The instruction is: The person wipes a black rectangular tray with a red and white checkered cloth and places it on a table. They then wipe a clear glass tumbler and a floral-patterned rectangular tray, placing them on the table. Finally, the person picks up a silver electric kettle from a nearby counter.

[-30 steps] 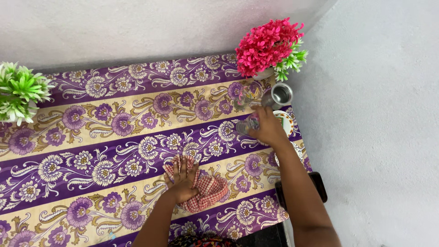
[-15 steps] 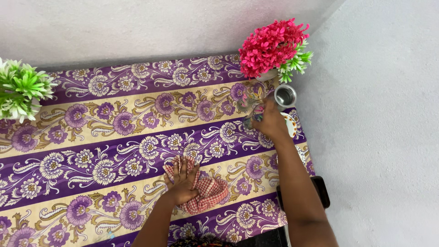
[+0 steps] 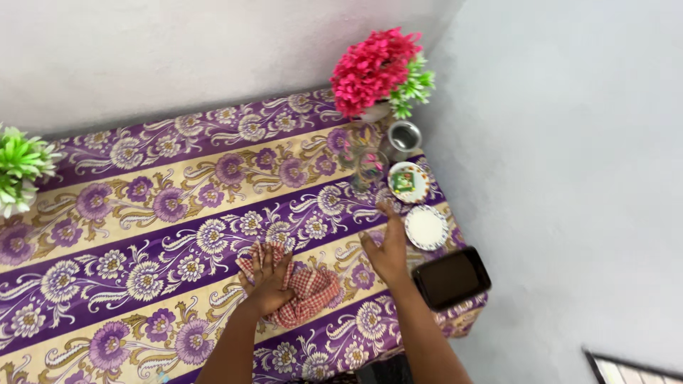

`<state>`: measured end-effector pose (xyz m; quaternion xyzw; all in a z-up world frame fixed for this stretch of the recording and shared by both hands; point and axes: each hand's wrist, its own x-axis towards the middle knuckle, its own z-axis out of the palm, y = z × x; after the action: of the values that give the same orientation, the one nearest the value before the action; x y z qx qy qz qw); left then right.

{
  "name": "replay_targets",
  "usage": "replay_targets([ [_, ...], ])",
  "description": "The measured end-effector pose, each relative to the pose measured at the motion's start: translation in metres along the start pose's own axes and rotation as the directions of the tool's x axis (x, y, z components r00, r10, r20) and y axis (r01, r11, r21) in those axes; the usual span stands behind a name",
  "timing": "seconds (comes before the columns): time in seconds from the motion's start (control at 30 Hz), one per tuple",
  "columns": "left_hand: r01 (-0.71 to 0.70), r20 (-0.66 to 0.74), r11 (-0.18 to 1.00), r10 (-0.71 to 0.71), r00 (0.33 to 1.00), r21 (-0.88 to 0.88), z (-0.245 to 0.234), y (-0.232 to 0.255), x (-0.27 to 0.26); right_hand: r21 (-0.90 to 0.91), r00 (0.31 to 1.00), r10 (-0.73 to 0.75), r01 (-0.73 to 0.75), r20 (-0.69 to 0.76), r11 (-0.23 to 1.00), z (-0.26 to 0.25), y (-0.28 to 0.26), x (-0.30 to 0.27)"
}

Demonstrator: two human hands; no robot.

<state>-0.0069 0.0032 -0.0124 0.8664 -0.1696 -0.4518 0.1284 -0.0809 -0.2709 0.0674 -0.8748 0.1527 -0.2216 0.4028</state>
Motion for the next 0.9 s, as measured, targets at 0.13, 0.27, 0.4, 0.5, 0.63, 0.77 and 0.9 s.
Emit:
replay_targets([
  [0.13, -0.067, -0.146, 0.987, 0.046, 0.988, -0.145, 0.008, -0.011, 0.006, 0.324, 0.982, 0.189, -0.171, -0.025, 0.931, -0.017, 0.007, -0.045],
  [0.27, -0.175, -0.472, 0.938, 0.014, 0.881, -0.300, 0.013, -0.021, 0.006, 0.592, 0.913, 0.405, -0.306, -0.039, 0.745, -0.050, 0.017, -0.077],
  [0.4, -0.484, -0.667, 0.653, -0.044, 0.744, -0.582, 0.017, -0.008, -0.021, 0.802, 0.859, 0.508, -0.258, -0.064, 0.538, -0.069, 0.015, -0.114],
  [0.5, -0.677, -0.678, 0.029, -0.041, 0.734, -0.735, 0.027, 0.018, -0.041, 0.904, 0.821, 0.571, -0.237, -0.009, 0.356, -0.087, 0.005, -0.140],
  [0.63, -0.723, -0.722, -0.016, -0.024, 0.691, -0.691, 0.041, 0.062, -0.062, 0.953, 0.802, 0.597, -0.178, -0.003, 0.244, -0.121, -0.012, -0.168],
  [0.77, -0.655, -0.670, -0.167, 0.054, 0.740, -0.737, 0.054, 0.110, -0.070, 0.948, 0.801, 0.583, -0.062, -0.138, 0.311, -0.178, -0.009, -0.198],
  [0.9, -0.586, -0.599, -0.125, 0.183, 0.779, -0.800, 0.083, 0.168, -0.086, 0.937, 0.751, 0.612, 0.026, -0.247, 0.347, -0.238, 0.003, -0.242],
])
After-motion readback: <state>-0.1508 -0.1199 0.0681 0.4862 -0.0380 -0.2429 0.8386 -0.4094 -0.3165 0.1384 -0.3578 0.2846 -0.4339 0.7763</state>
